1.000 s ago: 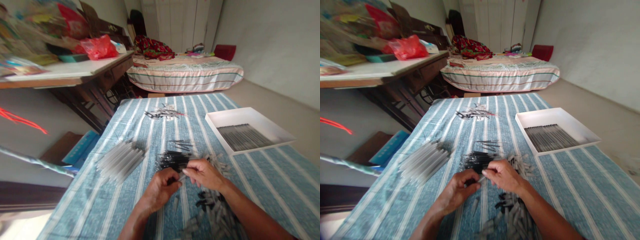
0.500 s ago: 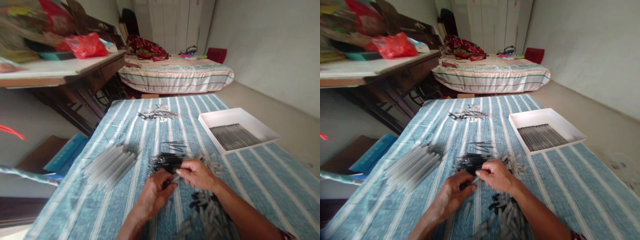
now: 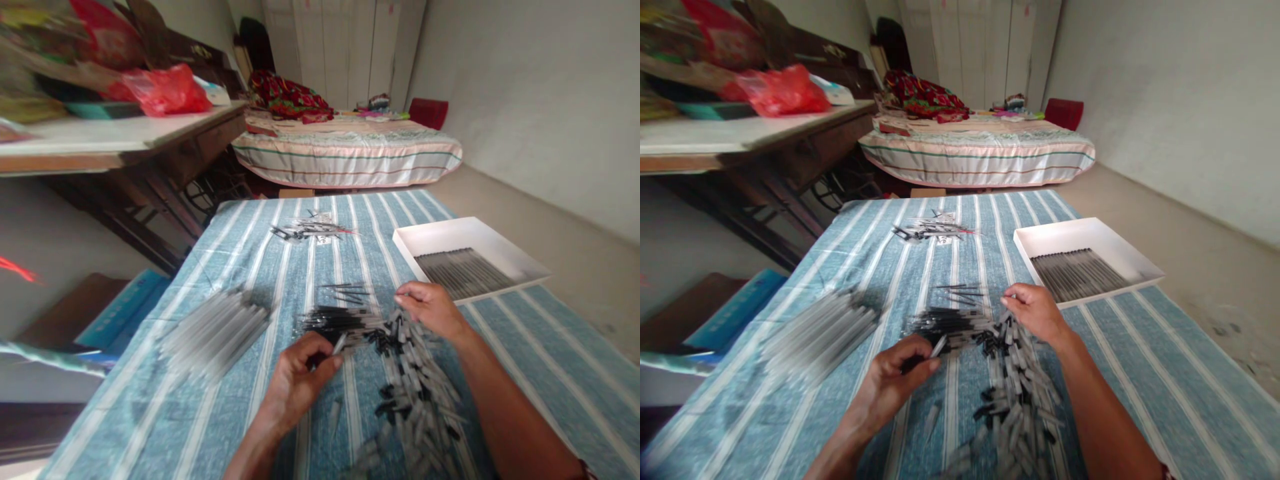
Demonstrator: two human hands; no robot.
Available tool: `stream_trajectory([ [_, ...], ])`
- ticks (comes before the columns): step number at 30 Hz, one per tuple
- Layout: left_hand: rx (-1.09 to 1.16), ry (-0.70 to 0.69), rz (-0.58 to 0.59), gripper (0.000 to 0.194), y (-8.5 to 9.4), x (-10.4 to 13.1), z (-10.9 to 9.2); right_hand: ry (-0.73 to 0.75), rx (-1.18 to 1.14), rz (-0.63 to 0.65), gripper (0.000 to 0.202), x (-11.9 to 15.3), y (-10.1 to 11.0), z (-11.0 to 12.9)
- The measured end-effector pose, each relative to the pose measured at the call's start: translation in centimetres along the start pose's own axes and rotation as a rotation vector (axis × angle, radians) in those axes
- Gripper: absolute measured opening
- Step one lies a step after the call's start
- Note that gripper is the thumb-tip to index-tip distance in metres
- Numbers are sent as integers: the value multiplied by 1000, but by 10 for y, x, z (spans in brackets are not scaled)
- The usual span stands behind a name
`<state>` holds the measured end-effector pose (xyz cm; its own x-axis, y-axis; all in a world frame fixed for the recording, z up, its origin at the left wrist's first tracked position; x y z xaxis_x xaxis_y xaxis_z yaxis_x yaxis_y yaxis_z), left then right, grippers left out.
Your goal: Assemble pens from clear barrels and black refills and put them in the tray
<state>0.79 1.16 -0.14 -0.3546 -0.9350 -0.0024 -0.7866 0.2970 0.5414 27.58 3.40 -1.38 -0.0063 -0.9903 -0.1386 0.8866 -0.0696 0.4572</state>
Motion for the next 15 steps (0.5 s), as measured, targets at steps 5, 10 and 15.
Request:
stream_trajectory([
  [5,140,180,1,24,1,-1,1,-8,218,163,24,0,4,-15],
  [10,260,255,-16,25,-1,-1,8,-18,492,313,25,1,-1,-3],
  [15,251,244,-10,25,-2,-2,9,-34,686,364,22,1,-2,5],
])
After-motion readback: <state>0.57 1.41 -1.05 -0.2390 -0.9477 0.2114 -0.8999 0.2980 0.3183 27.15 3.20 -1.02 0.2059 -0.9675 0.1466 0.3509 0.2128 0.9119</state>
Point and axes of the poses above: each hand's wrist, its own x-axis away from the middle knuckle, its own y-axis out of the back of the hand, z = x × y, the point moved 1 cm from there along -x, towards the middle knuckle, and after that the axes turned 7 degrees about -x, right-handed, at the moved point
